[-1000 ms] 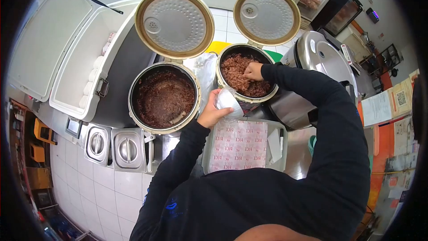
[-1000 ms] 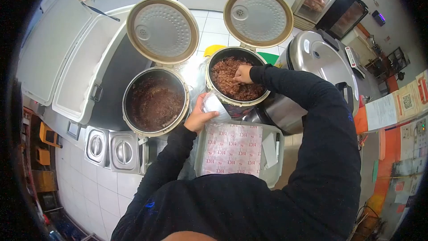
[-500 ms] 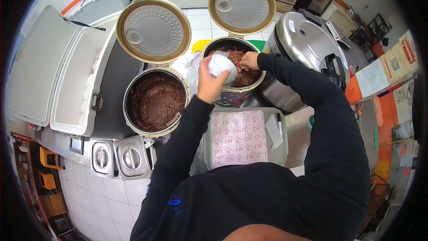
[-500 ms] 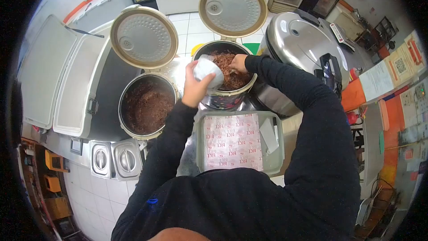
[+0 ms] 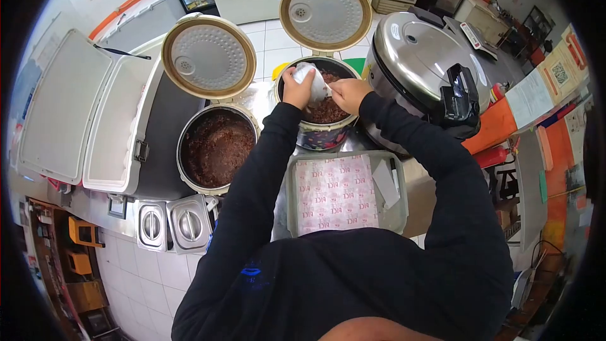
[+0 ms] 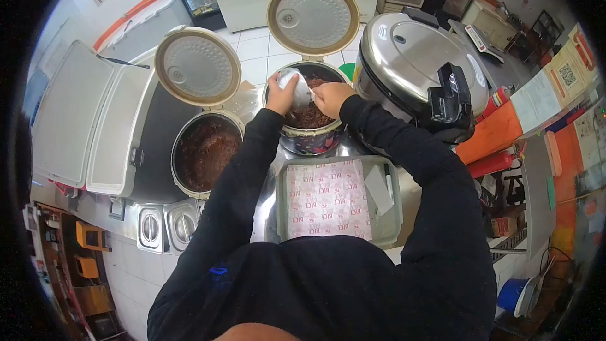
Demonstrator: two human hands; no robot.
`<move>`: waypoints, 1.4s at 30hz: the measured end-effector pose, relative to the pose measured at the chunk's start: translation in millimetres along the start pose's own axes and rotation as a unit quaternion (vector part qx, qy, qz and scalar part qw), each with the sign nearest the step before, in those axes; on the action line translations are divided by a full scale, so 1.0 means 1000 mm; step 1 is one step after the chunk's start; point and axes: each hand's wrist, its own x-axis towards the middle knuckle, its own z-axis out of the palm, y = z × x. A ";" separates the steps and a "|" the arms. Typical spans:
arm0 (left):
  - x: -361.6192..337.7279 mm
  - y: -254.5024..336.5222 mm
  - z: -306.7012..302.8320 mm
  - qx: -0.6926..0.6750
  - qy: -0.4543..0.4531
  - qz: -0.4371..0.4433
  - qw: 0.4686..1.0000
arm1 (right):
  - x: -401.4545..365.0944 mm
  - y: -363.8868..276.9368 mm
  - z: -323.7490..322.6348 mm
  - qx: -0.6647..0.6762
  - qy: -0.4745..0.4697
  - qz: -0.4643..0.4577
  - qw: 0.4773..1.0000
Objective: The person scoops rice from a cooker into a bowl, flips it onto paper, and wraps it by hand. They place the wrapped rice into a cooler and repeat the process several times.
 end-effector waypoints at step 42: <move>-0.021 0.034 -0.034 -0.406 -0.087 -0.060 0.908 | 0.011 -0.028 0.014 0.254 0.010 0.124 0.959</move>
